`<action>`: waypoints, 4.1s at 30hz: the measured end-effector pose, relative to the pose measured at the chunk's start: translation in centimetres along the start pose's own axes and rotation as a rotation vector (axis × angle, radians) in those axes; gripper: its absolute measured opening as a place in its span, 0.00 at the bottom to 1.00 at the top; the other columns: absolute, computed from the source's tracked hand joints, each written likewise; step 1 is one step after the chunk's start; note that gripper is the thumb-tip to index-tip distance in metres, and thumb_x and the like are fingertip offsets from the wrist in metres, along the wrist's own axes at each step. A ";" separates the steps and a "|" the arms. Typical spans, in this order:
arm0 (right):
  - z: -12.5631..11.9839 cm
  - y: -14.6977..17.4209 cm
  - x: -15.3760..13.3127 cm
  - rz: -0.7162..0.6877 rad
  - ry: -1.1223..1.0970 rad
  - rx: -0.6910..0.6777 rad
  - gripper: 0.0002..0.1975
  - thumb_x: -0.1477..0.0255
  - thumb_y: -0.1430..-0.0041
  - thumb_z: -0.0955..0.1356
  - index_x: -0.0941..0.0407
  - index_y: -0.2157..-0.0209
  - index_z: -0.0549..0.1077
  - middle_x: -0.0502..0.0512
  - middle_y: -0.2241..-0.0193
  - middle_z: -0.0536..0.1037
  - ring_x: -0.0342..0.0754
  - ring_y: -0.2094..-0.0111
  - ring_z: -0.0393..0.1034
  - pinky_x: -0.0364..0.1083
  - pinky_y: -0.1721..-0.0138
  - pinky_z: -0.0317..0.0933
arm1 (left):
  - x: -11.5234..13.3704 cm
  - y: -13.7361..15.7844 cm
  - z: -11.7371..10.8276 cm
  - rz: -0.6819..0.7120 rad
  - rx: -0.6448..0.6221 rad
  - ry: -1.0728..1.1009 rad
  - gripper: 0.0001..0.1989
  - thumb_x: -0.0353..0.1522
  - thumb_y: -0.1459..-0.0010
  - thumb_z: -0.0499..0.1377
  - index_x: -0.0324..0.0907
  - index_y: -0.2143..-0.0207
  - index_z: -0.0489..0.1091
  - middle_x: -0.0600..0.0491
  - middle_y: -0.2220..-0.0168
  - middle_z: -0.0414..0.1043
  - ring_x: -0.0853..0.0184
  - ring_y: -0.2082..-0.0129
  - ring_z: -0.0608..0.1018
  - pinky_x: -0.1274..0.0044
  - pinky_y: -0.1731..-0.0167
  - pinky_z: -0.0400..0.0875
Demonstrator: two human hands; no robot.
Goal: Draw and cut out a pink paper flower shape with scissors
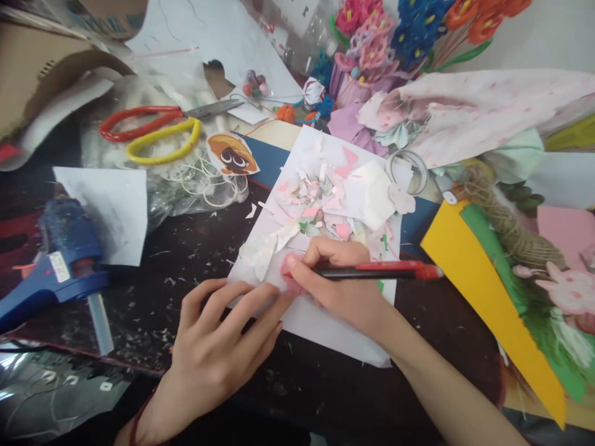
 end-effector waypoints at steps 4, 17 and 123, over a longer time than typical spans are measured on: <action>-0.3 -0.1 0.0 -0.023 -0.177 0.022 0.19 0.65 0.41 0.71 0.55 0.82 0.67 0.46 0.87 0.71 0.37 0.89 0.61 0.40 0.87 0.52 | 0.1 -0.2 -0.1 0.002 0.000 -0.021 0.13 0.30 0.39 0.61 0.45 0.51 0.76 0.57 0.54 0.80 0.64 0.56 0.74 0.64 0.50 0.61; -1.3 -1.1 0.4 -0.198 -0.273 0.309 0.07 0.69 0.46 0.74 0.55 0.68 0.74 0.48 0.78 0.76 0.41 0.78 0.71 0.42 0.75 0.65 | -0.1 -1.6 -0.3 0.048 -0.077 -0.055 0.15 0.36 0.32 0.54 0.41 0.47 0.72 0.51 0.48 0.77 0.60 0.50 0.74 0.59 0.44 0.56; -0.1 0.1 -0.6 -0.025 0.026 0.169 0.18 0.74 0.44 0.71 0.56 0.85 0.67 0.46 0.88 0.70 0.38 0.87 0.61 0.40 0.86 0.55 | -0.3 -1.2 -0.1 0.041 0.026 -0.028 0.10 0.31 0.40 0.63 0.43 0.56 0.78 0.56 0.60 0.78 0.65 0.62 0.73 0.64 0.53 0.64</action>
Point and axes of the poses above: each hand's wrist, its own y-axis away from the middle knuckle, its own z-axis out of the palm, x = y × z, the point moved 1 cm from there along -y, towards the middle knuckle
